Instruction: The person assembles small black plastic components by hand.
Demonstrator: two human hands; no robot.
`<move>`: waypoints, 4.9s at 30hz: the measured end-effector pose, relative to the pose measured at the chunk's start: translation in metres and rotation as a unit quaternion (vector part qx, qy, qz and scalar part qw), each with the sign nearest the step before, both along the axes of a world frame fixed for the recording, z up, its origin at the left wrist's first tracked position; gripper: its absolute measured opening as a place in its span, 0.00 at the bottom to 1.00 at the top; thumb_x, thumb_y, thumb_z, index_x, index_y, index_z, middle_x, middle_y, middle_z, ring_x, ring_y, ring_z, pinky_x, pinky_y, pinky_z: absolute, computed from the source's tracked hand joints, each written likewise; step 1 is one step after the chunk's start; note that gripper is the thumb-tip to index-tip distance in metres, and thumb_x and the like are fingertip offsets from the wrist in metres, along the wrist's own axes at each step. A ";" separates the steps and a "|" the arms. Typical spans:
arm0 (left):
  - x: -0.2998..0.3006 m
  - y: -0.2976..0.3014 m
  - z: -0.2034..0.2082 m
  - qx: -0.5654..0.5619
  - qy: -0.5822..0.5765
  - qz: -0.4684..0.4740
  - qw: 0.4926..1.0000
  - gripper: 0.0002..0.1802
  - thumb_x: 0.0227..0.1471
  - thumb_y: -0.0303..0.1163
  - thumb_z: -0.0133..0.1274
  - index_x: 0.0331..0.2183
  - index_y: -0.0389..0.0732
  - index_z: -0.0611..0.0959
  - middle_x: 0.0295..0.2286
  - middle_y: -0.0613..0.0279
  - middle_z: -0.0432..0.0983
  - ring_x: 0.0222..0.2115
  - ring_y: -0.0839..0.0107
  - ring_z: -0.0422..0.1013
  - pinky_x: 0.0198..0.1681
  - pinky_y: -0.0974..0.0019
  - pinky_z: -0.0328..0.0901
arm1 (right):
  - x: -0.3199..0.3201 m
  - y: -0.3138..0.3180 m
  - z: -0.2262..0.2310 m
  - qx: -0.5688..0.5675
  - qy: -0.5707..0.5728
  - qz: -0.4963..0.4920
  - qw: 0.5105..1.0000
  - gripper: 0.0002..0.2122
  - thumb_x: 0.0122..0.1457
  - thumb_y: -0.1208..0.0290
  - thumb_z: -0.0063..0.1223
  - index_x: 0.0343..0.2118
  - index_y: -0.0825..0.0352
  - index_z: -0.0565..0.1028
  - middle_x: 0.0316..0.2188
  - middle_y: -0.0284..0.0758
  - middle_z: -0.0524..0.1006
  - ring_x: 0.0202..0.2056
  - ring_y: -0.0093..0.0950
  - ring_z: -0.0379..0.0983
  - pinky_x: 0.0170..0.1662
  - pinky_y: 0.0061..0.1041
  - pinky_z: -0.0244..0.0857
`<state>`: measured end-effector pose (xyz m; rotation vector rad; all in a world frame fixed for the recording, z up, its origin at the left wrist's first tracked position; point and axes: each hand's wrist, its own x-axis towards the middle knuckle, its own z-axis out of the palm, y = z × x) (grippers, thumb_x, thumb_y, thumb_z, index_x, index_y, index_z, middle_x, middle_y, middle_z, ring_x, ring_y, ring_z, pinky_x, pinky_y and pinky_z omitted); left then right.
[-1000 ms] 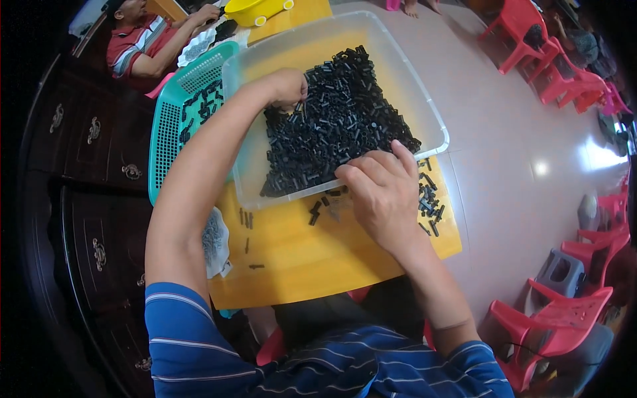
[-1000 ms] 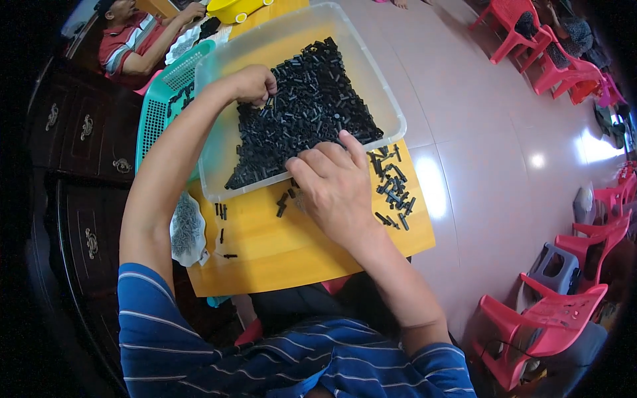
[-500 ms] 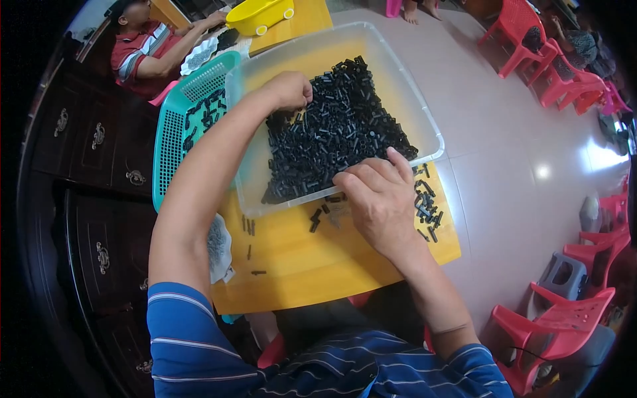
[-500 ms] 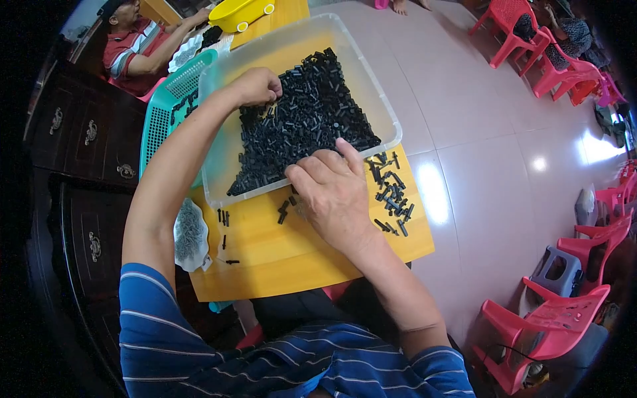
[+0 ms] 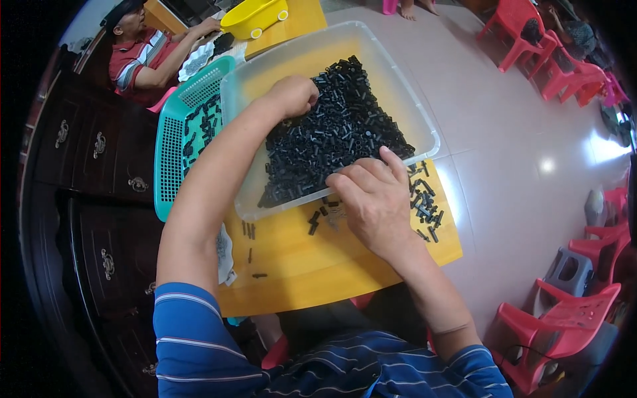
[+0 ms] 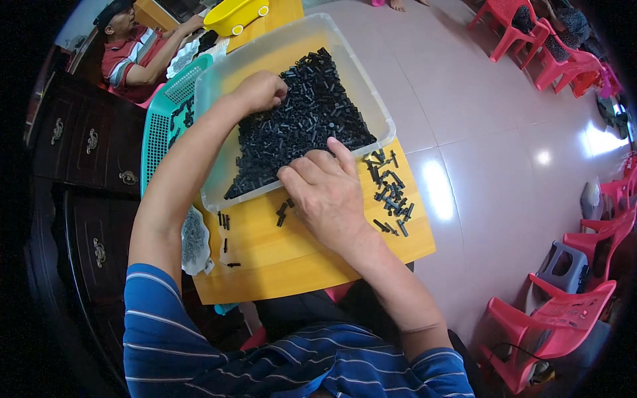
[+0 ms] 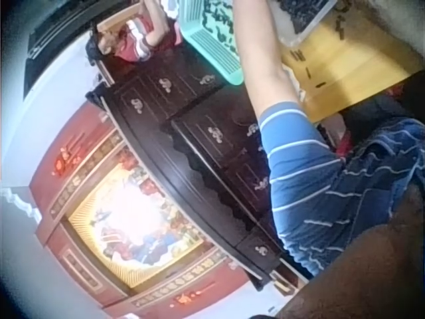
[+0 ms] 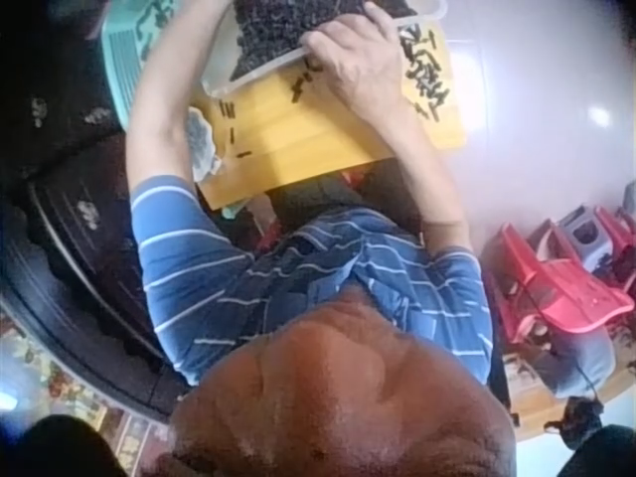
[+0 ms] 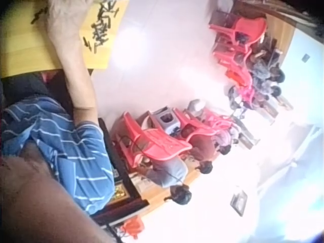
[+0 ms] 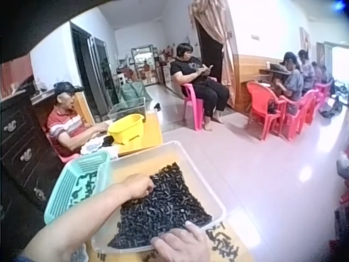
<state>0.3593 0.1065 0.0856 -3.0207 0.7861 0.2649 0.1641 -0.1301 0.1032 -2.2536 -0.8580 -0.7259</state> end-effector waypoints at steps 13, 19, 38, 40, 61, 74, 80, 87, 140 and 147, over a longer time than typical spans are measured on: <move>-0.006 -0.004 0.003 0.051 -0.020 -0.040 0.998 0.06 0.44 0.28 0.55 0.28 0.42 0.84 0.28 0.49 0.80 0.32 0.50 0.76 0.37 0.51 0.69 | -0.001 0.000 -0.001 0.003 0.003 -0.002 1.000 0.09 0.49 0.79 0.52 0.32 0.57 0.76 0.31 0.25 0.76 0.40 0.24 0.73 0.60 0.39 0.55; -0.005 0.006 0.004 0.053 -0.040 -0.038 0.997 0.07 0.44 0.30 0.53 0.27 0.37 0.81 0.27 0.45 0.78 0.30 0.47 0.75 0.36 0.49 0.69 | -0.001 0.000 -0.002 0.012 0.001 0.003 1.000 0.09 0.48 0.79 0.52 0.32 0.57 0.76 0.30 0.25 0.76 0.40 0.24 0.73 0.61 0.39 0.54; -0.021 0.041 0.037 0.004 0.141 0.104 0.985 0.06 0.48 0.25 0.53 0.28 0.38 0.84 0.24 0.56 0.80 0.26 0.66 0.76 0.34 0.64 0.71 | -0.002 -0.003 -0.001 0.010 0.001 0.018 1.000 0.09 0.46 0.77 0.53 0.33 0.61 0.75 0.30 0.29 0.74 0.41 0.29 0.72 0.60 0.41 0.56; -0.021 0.036 0.043 -0.056 0.215 0.175 0.959 0.06 0.51 0.24 0.52 0.31 0.38 0.84 0.24 0.60 0.80 0.26 0.71 0.76 0.33 0.67 0.71 | -0.001 -0.003 -0.003 0.012 0.000 0.015 1.000 0.09 0.46 0.77 0.53 0.33 0.61 0.75 0.30 0.29 0.74 0.41 0.29 0.72 0.61 0.41 0.56; -0.018 0.014 0.048 -0.388 0.356 0.167 0.833 0.17 0.54 0.22 0.53 0.48 0.39 0.77 0.37 0.65 0.79 0.35 0.78 0.75 0.41 0.73 0.72 | -0.001 -0.002 -0.002 0.005 0.004 0.002 1.000 0.09 0.48 0.78 0.52 0.32 0.57 0.75 0.30 0.26 0.75 0.40 0.25 0.73 0.59 0.40 0.57; 0.007 0.004 0.026 -0.253 -0.047 0.085 0.963 0.16 0.49 0.22 0.53 0.42 0.36 0.82 0.34 0.55 0.82 0.33 0.69 0.78 0.41 0.65 0.72 | -0.002 0.000 -0.001 0.012 -0.005 0.002 1.000 0.08 0.49 0.78 0.51 0.31 0.57 0.75 0.30 0.25 0.75 0.40 0.25 0.73 0.58 0.40 0.57; -0.001 0.011 0.028 -0.102 -0.102 0.074 0.987 0.10 0.48 0.24 0.51 0.33 0.35 0.85 0.26 0.56 0.82 0.29 0.68 0.78 0.35 0.64 0.72 | -0.002 -0.001 -0.002 0.010 -0.008 -0.002 1.000 0.08 0.49 0.78 0.51 0.31 0.57 0.75 0.29 0.26 0.75 0.39 0.26 0.73 0.59 0.40 0.57; -0.014 0.034 -0.010 -0.181 0.136 0.215 0.950 0.09 0.42 0.27 0.52 0.25 0.40 0.86 0.22 0.49 0.79 0.25 0.58 0.77 0.31 0.59 0.70 | -0.002 -0.002 0.000 0.012 0.001 0.019 1.000 0.10 0.46 0.77 0.53 0.34 0.61 0.75 0.31 0.29 0.74 0.41 0.29 0.72 0.61 0.41 0.55; -0.080 -0.030 0.020 -0.195 0.126 0.202 0.952 0.17 0.54 0.43 0.54 0.29 0.37 0.82 0.19 0.60 0.76 0.15 0.68 0.71 0.20 0.62 0.68 | 0.002 0.003 -0.003 0.025 -0.037 0.014 0.999 0.06 0.45 0.78 0.52 0.27 0.60 0.71 0.23 0.30 0.71 0.34 0.32 0.71 0.55 0.41 0.59; -0.108 -0.025 0.061 -0.458 0.215 0.295 0.810 0.15 0.58 0.43 0.50 0.28 0.42 0.77 0.16 0.68 0.70 0.11 0.80 0.65 0.10 0.75 0.54 | -0.003 -0.002 -0.003 0.015 -0.021 0.030 0.999 0.14 0.44 0.78 0.57 0.36 0.60 0.74 0.33 0.31 0.74 0.43 0.33 0.72 0.58 0.45 0.56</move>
